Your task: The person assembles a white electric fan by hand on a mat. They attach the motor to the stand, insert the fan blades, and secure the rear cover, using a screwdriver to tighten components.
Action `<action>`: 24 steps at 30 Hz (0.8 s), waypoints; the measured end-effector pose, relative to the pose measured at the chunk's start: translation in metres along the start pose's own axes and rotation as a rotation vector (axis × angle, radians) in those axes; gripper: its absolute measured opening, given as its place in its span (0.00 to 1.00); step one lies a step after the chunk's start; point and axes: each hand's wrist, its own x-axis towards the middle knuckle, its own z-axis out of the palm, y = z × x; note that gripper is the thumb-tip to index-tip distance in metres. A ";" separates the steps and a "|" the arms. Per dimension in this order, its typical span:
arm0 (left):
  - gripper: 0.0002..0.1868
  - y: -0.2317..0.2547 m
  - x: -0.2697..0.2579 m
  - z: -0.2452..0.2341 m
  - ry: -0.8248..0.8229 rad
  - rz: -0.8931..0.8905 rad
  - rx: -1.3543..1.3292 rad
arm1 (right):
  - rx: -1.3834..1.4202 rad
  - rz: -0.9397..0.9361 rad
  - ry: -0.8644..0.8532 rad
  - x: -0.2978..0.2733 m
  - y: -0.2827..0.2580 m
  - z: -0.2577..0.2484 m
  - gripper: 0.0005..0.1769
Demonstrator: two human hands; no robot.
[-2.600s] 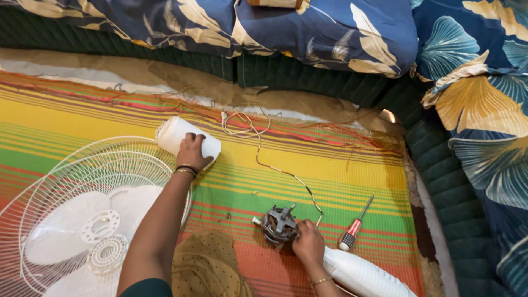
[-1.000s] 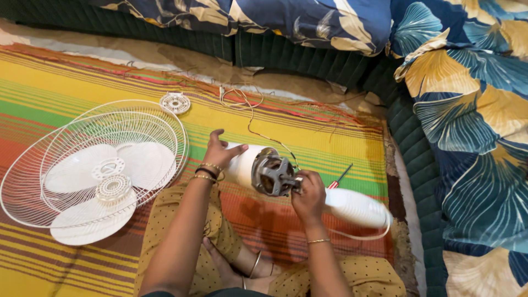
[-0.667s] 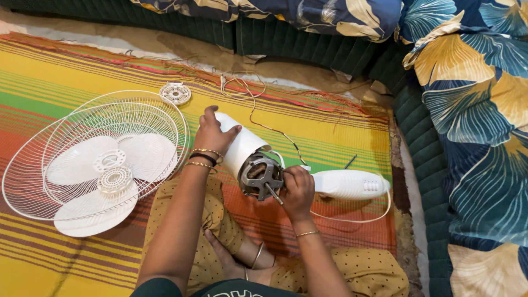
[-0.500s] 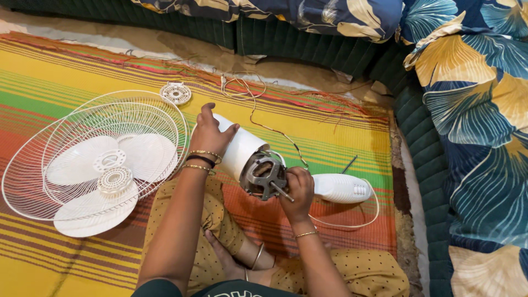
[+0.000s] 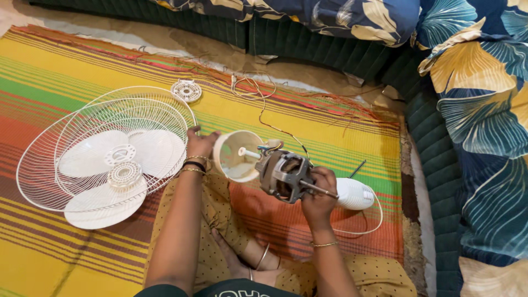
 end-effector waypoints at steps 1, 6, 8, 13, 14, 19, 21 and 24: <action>0.41 -0.002 0.000 -0.004 0.045 -0.006 -0.009 | 0.005 0.026 0.005 0.000 -0.001 -0.003 0.14; 0.32 0.029 -0.011 -0.027 0.316 0.325 -0.055 | 0.039 0.079 -0.032 0.003 0.000 -0.009 0.16; 0.31 0.056 -0.023 -0.030 0.323 0.453 -0.054 | 0.022 0.076 -0.034 0.004 0.000 -0.007 0.16; 0.43 0.129 -0.065 -0.021 0.105 0.472 0.349 | -0.020 0.014 0.010 -0.003 -0.008 0.003 0.14; 0.45 0.140 -0.073 -0.014 0.072 0.523 0.413 | -0.037 0.003 0.016 -0.005 -0.009 0.004 0.13; 0.43 0.172 -0.101 0.016 -0.069 0.601 0.625 | -0.113 -0.069 0.034 -0.009 -0.007 0.010 0.13; 0.40 0.171 -0.110 0.030 -0.142 0.569 0.801 | -0.134 -0.075 0.029 -0.013 -0.006 0.012 0.12; 0.34 0.161 -0.115 0.034 -0.192 0.554 0.887 | -0.142 -0.069 0.002 -0.019 -0.005 0.014 0.12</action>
